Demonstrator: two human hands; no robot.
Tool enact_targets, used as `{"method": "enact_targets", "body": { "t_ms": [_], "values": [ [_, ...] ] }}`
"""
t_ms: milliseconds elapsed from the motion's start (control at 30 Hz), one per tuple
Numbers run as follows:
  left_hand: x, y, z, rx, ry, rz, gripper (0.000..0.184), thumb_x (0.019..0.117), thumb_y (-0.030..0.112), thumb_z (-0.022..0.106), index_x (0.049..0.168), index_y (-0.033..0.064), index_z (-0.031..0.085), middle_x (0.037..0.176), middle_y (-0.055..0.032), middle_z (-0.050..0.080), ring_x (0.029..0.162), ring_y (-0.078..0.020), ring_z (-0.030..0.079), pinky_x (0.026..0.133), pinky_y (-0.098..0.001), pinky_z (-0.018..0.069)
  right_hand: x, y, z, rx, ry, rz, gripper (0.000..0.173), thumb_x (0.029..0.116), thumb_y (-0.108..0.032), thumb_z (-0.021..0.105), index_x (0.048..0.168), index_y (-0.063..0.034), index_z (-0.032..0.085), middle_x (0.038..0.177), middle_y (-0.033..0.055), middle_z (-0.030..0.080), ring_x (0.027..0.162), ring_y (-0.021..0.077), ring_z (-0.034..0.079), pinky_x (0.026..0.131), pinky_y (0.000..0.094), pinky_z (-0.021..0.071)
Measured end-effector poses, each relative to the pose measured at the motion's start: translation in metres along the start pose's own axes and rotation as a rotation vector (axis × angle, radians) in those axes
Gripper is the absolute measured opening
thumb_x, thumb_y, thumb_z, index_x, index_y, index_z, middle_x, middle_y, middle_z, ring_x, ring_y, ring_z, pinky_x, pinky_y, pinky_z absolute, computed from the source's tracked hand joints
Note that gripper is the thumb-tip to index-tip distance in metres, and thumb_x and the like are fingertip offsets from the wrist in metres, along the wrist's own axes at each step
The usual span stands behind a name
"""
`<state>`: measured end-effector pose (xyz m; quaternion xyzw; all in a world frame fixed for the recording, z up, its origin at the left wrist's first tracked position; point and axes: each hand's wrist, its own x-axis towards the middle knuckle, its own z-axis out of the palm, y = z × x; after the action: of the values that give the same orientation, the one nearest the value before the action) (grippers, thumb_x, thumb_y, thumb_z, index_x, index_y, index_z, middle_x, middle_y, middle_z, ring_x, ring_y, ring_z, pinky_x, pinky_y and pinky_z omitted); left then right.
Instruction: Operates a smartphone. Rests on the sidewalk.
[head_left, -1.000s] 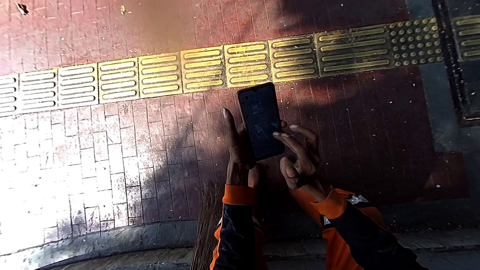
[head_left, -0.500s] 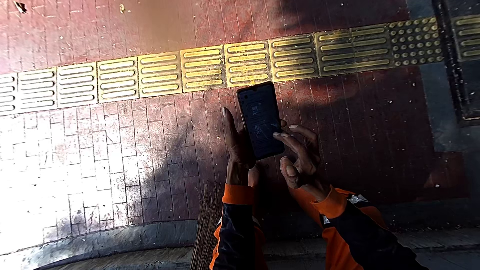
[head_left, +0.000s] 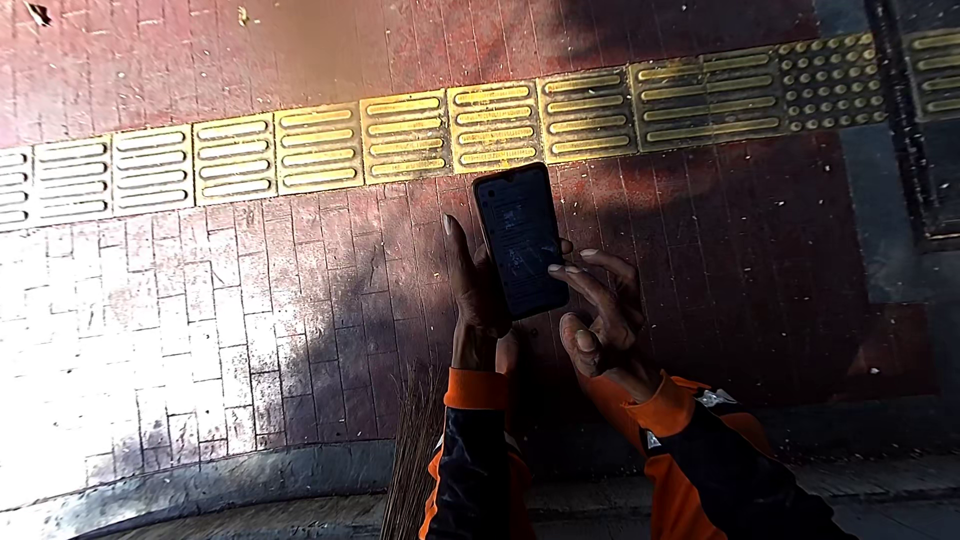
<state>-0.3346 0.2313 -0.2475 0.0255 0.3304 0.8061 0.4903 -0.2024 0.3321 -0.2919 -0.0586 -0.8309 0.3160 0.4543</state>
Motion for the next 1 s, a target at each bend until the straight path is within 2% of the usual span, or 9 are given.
{"method": "enact_targets", "body": {
  "t_ms": [300,400,533,833,1000],
  "values": [
    [0.0006,-0.0001,-0.0019,-0.011,-0.038,0.007,0.102,0.0795,0.096,0.019,0.128,0.0194,0.065,0.111,-0.0141,0.073,0.096,-0.0267,0.073,0.076,-0.0462,0.0619,0.0002,-0.0009,-0.0008,0.003,-0.003,0.014,0.066,0.1063,-0.058,0.026,0.132,-0.0093,0.062,0.125,0.011,0.07,0.132,0.0284,0.052,0.107,0.0415,0.0435],
    [0.0001,-0.0001,-0.0012,0.001,-0.023,0.02,0.101,0.0806,0.096,0.019,0.126,0.0196,0.066,0.11,-0.0126,0.074,0.096,-0.0255,0.074,0.077,-0.0456,0.0621,0.0003,-0.0007,-0.0002,-0.004,0.008,0.007,0.065,0.1064,-0.058,0.027,0.13,-0.0089,0.062,0.123,0.0108,0.071,0.13,0.0284,0.054,0.107,0.0414,0.0437],
    [0.0,-0.0001,-0.0003,0.001,-0.015,0.02,0.101,0.0805,0.096,0.017,0.125,0.0199,0.067,0.11,-0.0122,0.074,0.095,-0.0251,0.073,0.076,-0.0457,0.0619,0.0003,-0.0007,-0.0014,0.009,-0.006,0.019,0.064,0.1065,-0.057,0.027,0.133,-0.0098,0.062,0.128,0.0114,0.068,0.131,0.0264,0.052,0.106,0.0392,0.0442],
    [0.0013,-0.0001,-0.0029,-0.008,-0.046,0.007,0.102,0.0795,0.096,0.019,0.128,0.0189,0.066,0.111,-0.0139,0.073,0.095,-0.0264,0.074,0.076,-0.0457,0.0621,0.0001,0.0002,0.0,0.004,0.017,0.008,0.063,0.1068,-0.057,0.027,0.131,-0.0103,0.061,0.122,0.0086,0.072,0.13,0.0263,0.053,0.106,0.0389,0.0442],
    [0.0007,-0.0001,-0.0022,-0.014,-0.06,0.008,0.101,0.0805,0.096,0.018,0.127,0.019,0.066,0.111,-0.0138,0.073,0.096,-0.0264,0.073,0.076,-0.0453,0.0621,-0.0001,-0.0003,-0.0014,0.007,0.0,0.025,0.063,0.1066,-0.058,0.027,0.132,-0.0115,0.062,0.123,0.0083,0.071,0.131,0.0259,0.053,0.105,0.0384,0.0449]
  ]
}}
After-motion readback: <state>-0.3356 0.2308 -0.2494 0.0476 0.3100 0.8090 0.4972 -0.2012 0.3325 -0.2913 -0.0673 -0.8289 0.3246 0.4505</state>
